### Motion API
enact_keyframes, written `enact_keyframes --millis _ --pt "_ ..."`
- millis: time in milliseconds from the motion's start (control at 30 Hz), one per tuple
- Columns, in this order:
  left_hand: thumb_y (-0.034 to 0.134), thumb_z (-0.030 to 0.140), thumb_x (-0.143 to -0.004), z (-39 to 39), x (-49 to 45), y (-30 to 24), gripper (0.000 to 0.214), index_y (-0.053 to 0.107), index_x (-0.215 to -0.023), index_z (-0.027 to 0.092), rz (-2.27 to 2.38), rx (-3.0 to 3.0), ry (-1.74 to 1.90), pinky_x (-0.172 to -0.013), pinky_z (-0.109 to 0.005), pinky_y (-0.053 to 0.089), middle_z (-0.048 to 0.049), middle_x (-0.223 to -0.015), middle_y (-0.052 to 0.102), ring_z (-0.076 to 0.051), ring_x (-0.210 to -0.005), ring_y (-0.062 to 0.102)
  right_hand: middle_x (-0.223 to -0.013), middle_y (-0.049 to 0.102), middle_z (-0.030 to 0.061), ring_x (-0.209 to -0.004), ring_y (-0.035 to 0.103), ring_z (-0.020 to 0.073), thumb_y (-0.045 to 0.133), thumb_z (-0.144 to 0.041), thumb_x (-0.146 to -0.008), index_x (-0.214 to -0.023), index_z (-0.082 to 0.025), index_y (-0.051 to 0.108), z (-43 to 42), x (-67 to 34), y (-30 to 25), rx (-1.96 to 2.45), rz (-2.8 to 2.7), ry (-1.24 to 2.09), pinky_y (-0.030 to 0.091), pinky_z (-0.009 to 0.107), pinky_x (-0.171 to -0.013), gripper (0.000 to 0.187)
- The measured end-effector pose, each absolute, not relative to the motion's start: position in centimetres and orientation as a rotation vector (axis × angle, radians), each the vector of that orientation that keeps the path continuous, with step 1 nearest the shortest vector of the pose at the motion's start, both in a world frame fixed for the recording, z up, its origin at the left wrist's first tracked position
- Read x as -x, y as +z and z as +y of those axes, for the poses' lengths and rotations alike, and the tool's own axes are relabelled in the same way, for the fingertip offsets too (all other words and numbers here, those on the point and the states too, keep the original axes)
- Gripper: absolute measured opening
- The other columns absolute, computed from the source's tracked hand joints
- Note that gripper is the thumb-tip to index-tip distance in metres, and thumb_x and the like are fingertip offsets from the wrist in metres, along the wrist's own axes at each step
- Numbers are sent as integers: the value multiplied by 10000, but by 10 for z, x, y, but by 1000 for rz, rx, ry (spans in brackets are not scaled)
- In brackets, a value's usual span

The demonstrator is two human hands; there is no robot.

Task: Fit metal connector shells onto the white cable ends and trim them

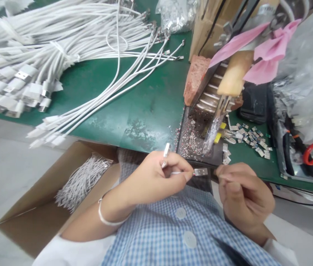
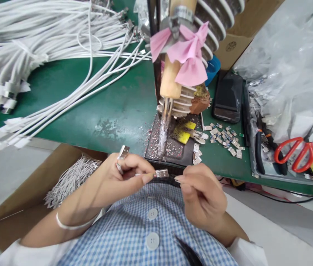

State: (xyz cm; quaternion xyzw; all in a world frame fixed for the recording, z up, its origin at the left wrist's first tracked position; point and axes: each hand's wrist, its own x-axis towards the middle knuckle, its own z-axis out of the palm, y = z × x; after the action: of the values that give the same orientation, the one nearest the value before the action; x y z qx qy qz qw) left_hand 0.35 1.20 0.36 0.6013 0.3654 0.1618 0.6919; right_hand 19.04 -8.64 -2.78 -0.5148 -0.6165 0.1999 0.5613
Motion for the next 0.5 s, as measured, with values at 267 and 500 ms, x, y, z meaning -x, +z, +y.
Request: enact_keyframes --millis 267,500 --pt "573 175 -784 18 -8 10 104 607 -698 128 826 -1297 372 -432 -167 278 57 -528 430 -57 -480 342 -814 556 8 -699 603 157 580 25 -793 -987 -193 594 -74 -185 -22 1151 -1516 487 526 306 -576 293" --pt "541 78 -757 22 -10 14 116 591 -664 126 815 -1351 408 -423 -130 281 68 -527 440 -38 -479 342 -989 628 50 -900 638 199 609 -22 -802 -965 -204 600 -67 -185 -21 1185 -1606 338 598 376 -751 244"
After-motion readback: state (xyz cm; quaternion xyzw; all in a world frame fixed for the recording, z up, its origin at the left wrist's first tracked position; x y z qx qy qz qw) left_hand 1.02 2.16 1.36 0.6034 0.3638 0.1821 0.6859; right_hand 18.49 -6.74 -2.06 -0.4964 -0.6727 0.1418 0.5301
